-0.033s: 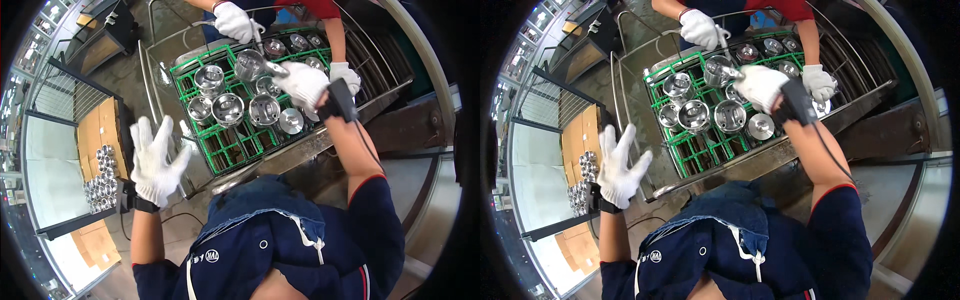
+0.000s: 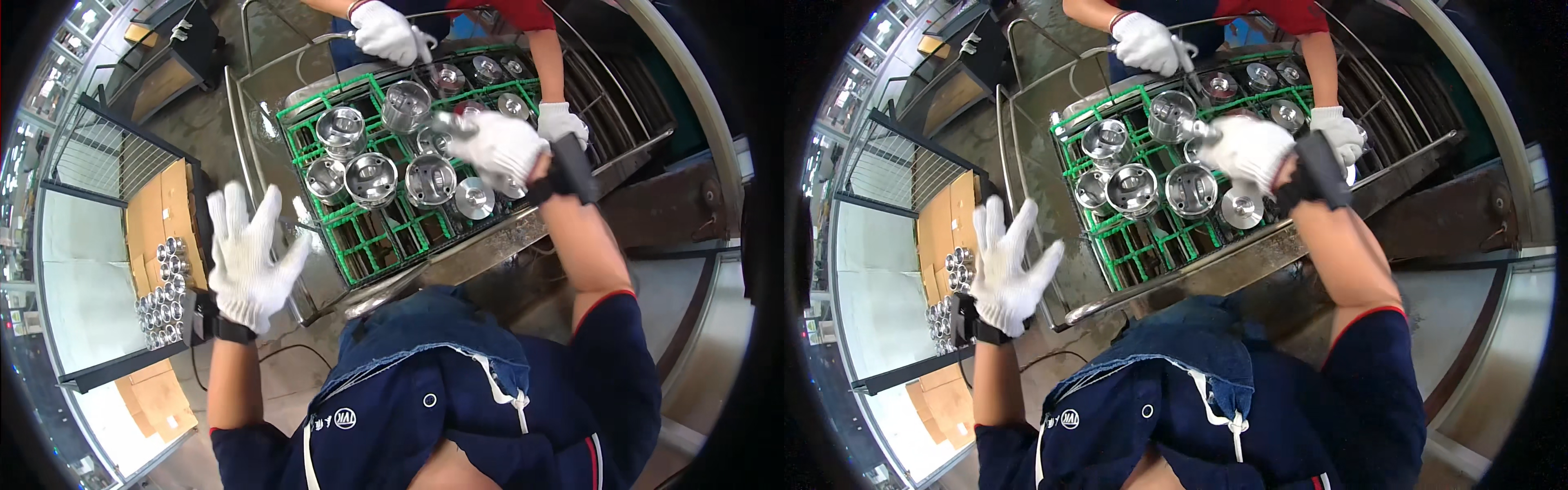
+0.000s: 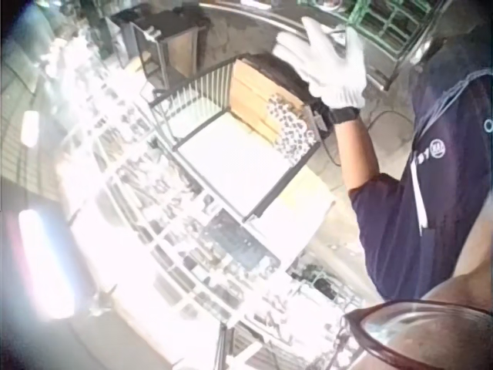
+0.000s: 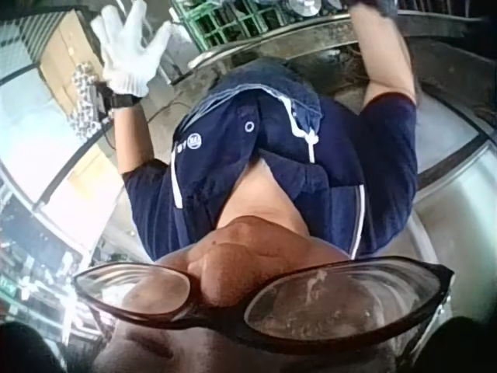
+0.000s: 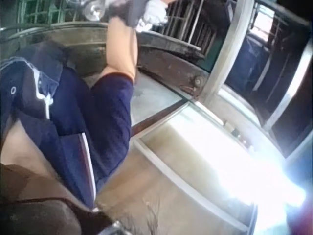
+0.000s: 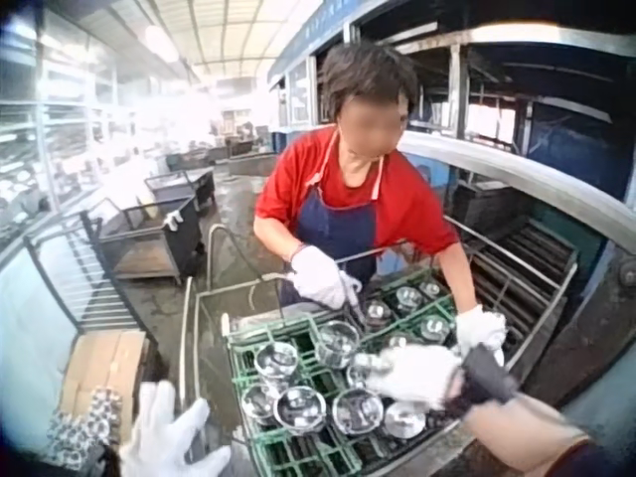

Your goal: Cleaning cylindrical metal parts using an air spray gun and organizing them on cardboard.

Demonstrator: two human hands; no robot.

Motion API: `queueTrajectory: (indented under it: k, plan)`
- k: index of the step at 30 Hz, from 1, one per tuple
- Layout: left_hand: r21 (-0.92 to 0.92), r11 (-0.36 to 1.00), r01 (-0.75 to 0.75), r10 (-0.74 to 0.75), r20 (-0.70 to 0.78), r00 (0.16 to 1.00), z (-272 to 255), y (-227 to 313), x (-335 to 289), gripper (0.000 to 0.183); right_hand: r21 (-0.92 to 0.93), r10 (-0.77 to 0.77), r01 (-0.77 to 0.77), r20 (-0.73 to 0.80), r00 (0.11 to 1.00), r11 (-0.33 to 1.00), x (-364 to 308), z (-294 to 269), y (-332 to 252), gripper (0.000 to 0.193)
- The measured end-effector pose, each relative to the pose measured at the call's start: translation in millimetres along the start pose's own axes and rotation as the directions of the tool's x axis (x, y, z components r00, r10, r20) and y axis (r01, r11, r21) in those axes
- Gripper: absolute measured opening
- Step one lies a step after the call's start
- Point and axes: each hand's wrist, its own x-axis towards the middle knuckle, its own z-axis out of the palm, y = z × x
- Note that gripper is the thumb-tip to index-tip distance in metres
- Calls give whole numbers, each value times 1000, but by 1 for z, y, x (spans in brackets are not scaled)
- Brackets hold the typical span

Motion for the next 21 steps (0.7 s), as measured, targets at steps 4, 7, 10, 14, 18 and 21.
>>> queueTrajectory:
  k: [4, 7, 10, 14, 18, 21]
  plan:
    - [113, 912, -395, 401, -41, 915, -8, 15, 58, 46, 320, 72, -170, 296, 953, 932, -43, -9, 4, 33]
    - [198, 875, -442, 380, 286, 880, 9, 50, 105, 60, 790, 95, -382, 386, 917, 479, -30, 7, 120, 22]
    - [348, 819, -456, 165, 619, 768, 36, 78, 146, 72, 725, -28, -171, 254, 967, 667, -68, 29, 85, 23]
    - [293, 866, -406, 149, 623, 768, 106, 63, 157, 72, 536, 528, -444, -2, 849, 718, -109, -2, 68, 36]
    - [259, 893, -368, 111, 666, 738, 124, 69, 168, 72, 697, 259, -354, 243, 935, 624, -137, 1, 95, 45]
    - [281, 878, -387, 130, 639, 758, 132, 67, 168, 73, 859, 548, -230, -69, 833, 458, -131, 7, 110, 37]
